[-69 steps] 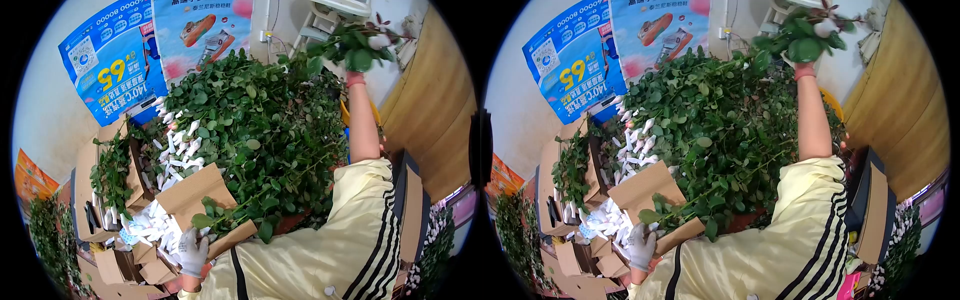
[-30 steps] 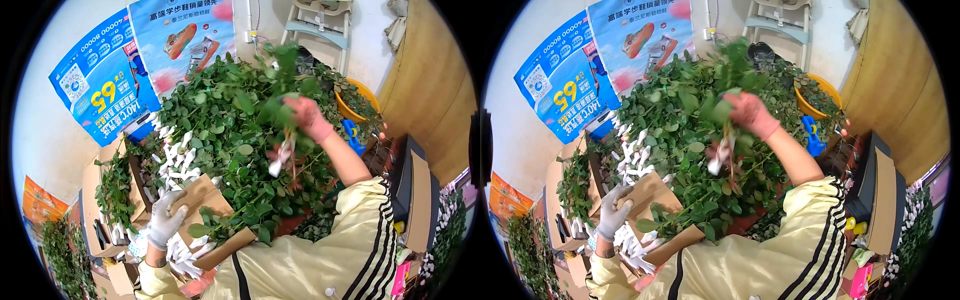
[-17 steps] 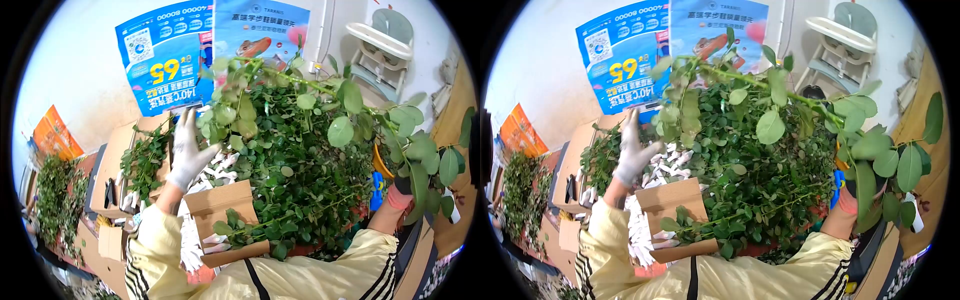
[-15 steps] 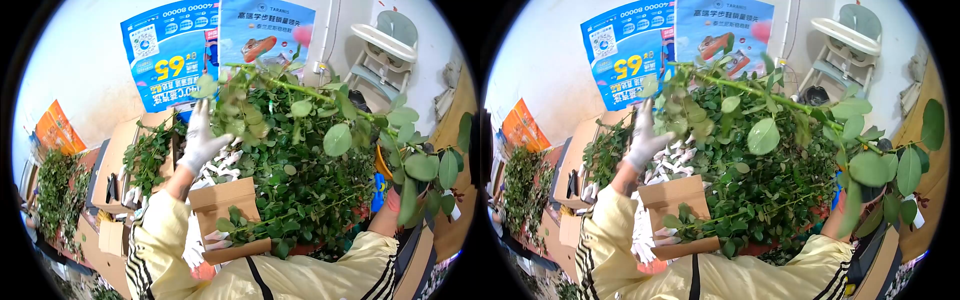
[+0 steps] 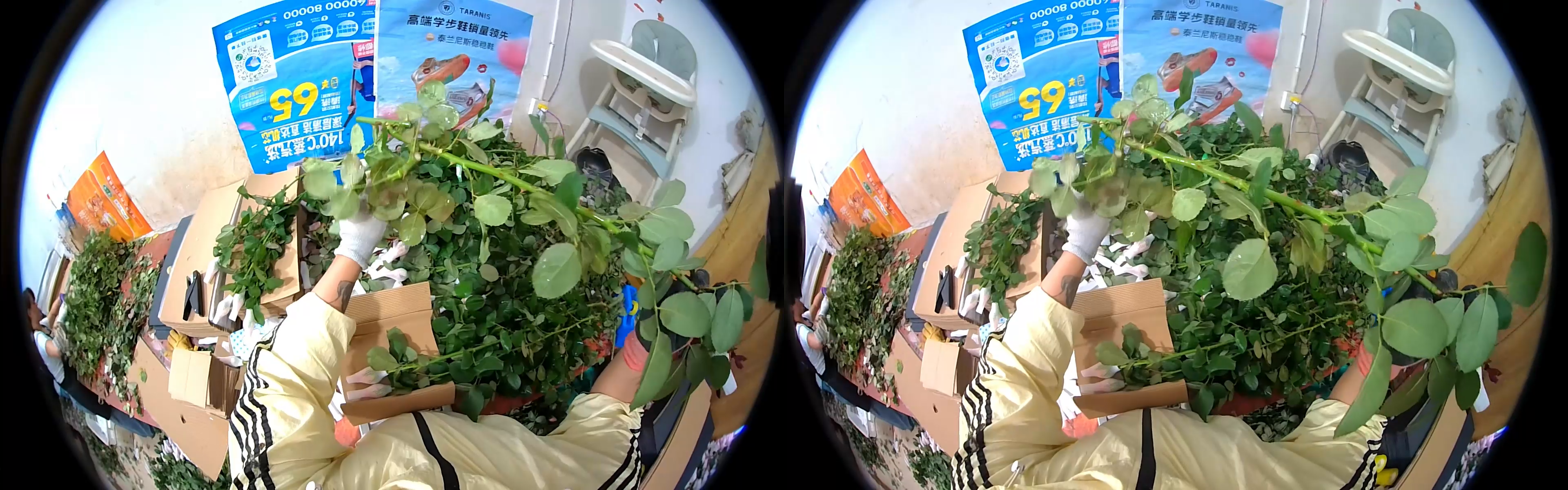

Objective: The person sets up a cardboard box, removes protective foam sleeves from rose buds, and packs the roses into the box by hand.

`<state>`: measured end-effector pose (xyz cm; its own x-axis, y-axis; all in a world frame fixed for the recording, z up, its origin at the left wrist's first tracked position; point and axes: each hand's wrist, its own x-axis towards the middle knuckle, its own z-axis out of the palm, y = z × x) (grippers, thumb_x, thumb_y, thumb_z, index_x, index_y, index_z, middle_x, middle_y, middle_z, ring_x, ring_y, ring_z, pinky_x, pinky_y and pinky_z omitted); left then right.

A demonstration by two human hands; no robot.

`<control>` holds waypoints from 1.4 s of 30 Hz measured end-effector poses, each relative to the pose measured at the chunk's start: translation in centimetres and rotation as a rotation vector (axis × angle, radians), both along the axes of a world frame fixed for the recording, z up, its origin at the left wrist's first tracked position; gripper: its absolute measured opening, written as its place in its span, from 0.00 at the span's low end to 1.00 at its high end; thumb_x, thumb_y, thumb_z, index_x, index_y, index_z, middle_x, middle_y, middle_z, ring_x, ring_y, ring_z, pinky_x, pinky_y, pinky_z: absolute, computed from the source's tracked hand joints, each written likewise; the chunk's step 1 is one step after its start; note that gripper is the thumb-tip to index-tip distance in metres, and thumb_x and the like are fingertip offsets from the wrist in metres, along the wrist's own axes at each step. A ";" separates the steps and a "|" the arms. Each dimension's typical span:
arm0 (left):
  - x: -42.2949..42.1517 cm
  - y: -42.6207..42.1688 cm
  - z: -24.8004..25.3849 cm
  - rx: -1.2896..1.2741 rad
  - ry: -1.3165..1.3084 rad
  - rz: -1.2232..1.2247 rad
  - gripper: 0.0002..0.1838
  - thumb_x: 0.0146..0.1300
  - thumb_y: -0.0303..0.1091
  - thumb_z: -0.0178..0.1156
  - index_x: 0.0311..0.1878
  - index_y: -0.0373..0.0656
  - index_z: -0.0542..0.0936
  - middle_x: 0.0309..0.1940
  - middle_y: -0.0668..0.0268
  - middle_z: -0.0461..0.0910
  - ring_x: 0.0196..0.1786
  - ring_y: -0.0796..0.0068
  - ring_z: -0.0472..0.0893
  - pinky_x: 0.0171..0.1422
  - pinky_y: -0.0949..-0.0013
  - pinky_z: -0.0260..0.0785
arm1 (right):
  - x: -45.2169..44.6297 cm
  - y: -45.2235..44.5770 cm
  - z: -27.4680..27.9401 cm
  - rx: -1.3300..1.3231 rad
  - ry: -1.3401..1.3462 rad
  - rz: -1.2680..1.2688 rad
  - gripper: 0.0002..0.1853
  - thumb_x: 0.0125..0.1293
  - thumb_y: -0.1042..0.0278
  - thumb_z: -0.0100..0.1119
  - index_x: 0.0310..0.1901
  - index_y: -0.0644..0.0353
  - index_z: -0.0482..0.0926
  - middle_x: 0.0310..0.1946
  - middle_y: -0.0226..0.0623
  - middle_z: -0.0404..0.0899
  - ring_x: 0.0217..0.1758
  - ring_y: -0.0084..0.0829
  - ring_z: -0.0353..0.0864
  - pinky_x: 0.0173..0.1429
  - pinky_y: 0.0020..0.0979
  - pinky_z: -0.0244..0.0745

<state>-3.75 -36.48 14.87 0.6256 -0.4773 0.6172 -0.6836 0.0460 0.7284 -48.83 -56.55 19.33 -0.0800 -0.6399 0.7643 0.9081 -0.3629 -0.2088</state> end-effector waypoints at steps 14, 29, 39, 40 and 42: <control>1.2 -3.6 1.9 0.034 -0.019 -0.218 0.34 0.50 0.33 0.68 0.61 0.37 0.67 0.55 0.54 0.72 0.55 0.65 0.74 0.58 0.69 0.67 | -2.6 3.1 1.0 -0.110 -0.125 0.089 0.21 0.65 0.65 0.49 0.59 0.59 0.68 0.57 0.39 0.70 0.55 0.38 0.72 0.60 0.39 0.67; -15.8 3.2 8.0 0.188 -0.759 -0.653 0.27 0.48 0.46 0.66 0.51 0.45 0.78 0.28 0.66 0.75 0.33 0.67 0.77 0.39 0.64 0.69 | 13.8 6.4 0.9 -0.282 1.168 0.145 0.31 0.52 0.77 0.56 0.61 0.55 0.65 0.56 0.42 0.67 0.55 0.38 0.72 0.53 0.34 0.71; -14.6 6.0 4.9 -0.097 0.190 -0.663 0.25 0.53 0.42 0.63 0.52 0.36 0.76 0.39 0.57 0.79 0.41 0.65 0.79 0.47 0.67 0.70 | 18.3 9.5 1.5 -0.952 0.999 -0.521 0.24 0.50 0.58 0.59 0.50 0.57 0.74 0.41 0.44 0.74 0.41 0.46 0.77 0.42 0.40 0.73; -13.8 5.8 5.1 -0.052 -0.229 -0.553 0.25 0.54 0.43 0.62 0.52 0.36 0.76 0.39 0.57 0.78 0.41 0.64 0.79 0.47 0.67 0.70 | 18.1 9.4 1.5 -0.951 1.000 -0.523 0.24 0.50 0.58 0.59 0.50 0.57 0.74 0.41 0.44 0.74 0.41 0.46 0.77 0.42 0.40 0.73; -13.6 5.1 4.8 -0.087 -0.252 -0.575 0.26 0.54 0.44 0.63 0.52 0.36 0.76 0.37 0.57 0.78 0.40 0.61 0.78 0.46 0.64 0.70 | 17.7 8.9 1.2 -0.993 1.128 -0.469 0.24 0.51 0.56 0.58 0.49 0.56 0.74 0.43 0.44 0.74 0.41 0.45 0.77 0.43 0.40 0.73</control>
<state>-17.31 -31.39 19.71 0.1147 -0.6353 0.7637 -0.6817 0.5089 0.5257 -31.17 -47.70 20.54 0.7597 0.0512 0.6483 0.2268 -0.9552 -0.1903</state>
